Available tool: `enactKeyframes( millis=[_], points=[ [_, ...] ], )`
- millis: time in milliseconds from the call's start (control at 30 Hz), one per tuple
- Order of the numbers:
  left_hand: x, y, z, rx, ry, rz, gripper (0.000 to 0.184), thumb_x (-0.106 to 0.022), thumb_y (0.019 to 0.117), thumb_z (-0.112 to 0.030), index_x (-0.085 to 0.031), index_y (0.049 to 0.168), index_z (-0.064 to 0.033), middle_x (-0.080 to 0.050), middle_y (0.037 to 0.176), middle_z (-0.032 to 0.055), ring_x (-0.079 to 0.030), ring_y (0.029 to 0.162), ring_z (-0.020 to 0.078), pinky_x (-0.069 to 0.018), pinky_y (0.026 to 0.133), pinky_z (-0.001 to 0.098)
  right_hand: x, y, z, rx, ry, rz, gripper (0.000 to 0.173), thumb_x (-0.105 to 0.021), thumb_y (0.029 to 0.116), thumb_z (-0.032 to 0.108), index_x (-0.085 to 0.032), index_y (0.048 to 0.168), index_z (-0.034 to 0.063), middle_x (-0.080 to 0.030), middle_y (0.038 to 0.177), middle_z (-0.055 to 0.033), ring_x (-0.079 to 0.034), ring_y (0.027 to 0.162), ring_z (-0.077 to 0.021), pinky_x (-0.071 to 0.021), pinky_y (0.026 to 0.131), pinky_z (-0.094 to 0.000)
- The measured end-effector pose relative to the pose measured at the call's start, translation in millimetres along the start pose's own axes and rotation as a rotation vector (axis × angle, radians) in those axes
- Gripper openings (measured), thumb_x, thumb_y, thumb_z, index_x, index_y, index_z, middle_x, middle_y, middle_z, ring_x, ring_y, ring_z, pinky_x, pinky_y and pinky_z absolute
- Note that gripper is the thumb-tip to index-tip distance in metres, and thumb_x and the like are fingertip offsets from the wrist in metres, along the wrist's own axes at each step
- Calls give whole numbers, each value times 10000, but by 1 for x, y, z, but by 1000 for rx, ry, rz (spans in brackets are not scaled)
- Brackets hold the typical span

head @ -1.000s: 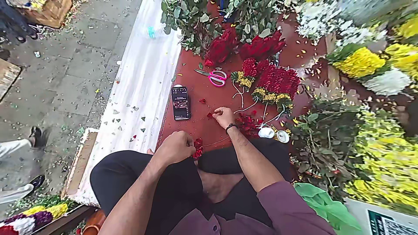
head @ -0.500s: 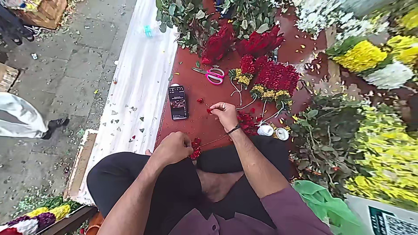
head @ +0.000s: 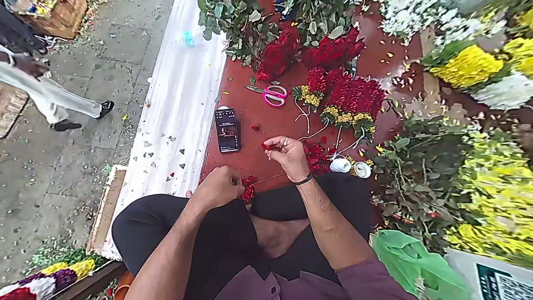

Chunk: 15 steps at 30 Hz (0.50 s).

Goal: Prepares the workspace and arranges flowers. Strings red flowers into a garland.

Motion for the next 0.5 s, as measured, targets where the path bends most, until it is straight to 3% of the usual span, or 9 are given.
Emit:
enactKeyframes(
  millis=[133, 200, 300, 400, 500],
  points=[
    [1, -1, 0, 10, -20, -26, 167, -699, 922, -293, -737, 839, -153, -673, 728, -1, -633, 671, 147, -534, 652, 458, -2, 4, 4, 18, -115, 1, 229, -748, 877, 18, -733, 1095, 87, -745, 983, -58, -707, 743, -181, -622, 636, -335],
    [1, -1, 0, 6, -25, -34, 170, -703, 920, -294, -739, 840, -148, -668, 722, 2, -628, 665, 149, -531, 647, 454, -5, 9, 4, 33, -143, -26, 148, -747, 913, 71, -754, 1060, 76, -751, 988, -41, -695, 720, -149, -610, 622, -316],
    [0, 0, 3, 8, -16, -60, 182, -704, 916, -307, -742, 845, -143, -678, 729, 10, -640, 672, 162, -542, 655, 473, -8, 8, 5, 53, -86, -63, 121, -716, 931, 63, -746, 1045, 35, -745, 944, -70, -675, 679, -151, -597, 602, -306],
    [2, 1, 2, 34, -36, -92, 187, -713, 915, -301, -745, 834, -135, -670, 709, 21, -634, 656, 176, -532, 647, 484, -11, -4, 15, 4, -27, -111, 123, -700, 927, 49, -724, 1047, 56, -698, 848, -85, -591, 584, -163, -517, 507, -286],
    [3, 1, 4, 48, -74, -132, 176, -736, 908, -297, -749, 817, -147, -667, 678, 12, -621, 615, 164, -530, 618, 467, -18, -18, 22, -60, 128, -119, 199, -716, 889, 22, -684, 1082, 60, -680, 901, -100, -607, 652, -170, -545, 574, -309]
  ],
)
Point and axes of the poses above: each hand's wrist, its own y-axis towards the middle knuckle, its own x-axis out of the back of the hand, z = x × y, the point moved 1 cm from there along y, towards the middle knuckle
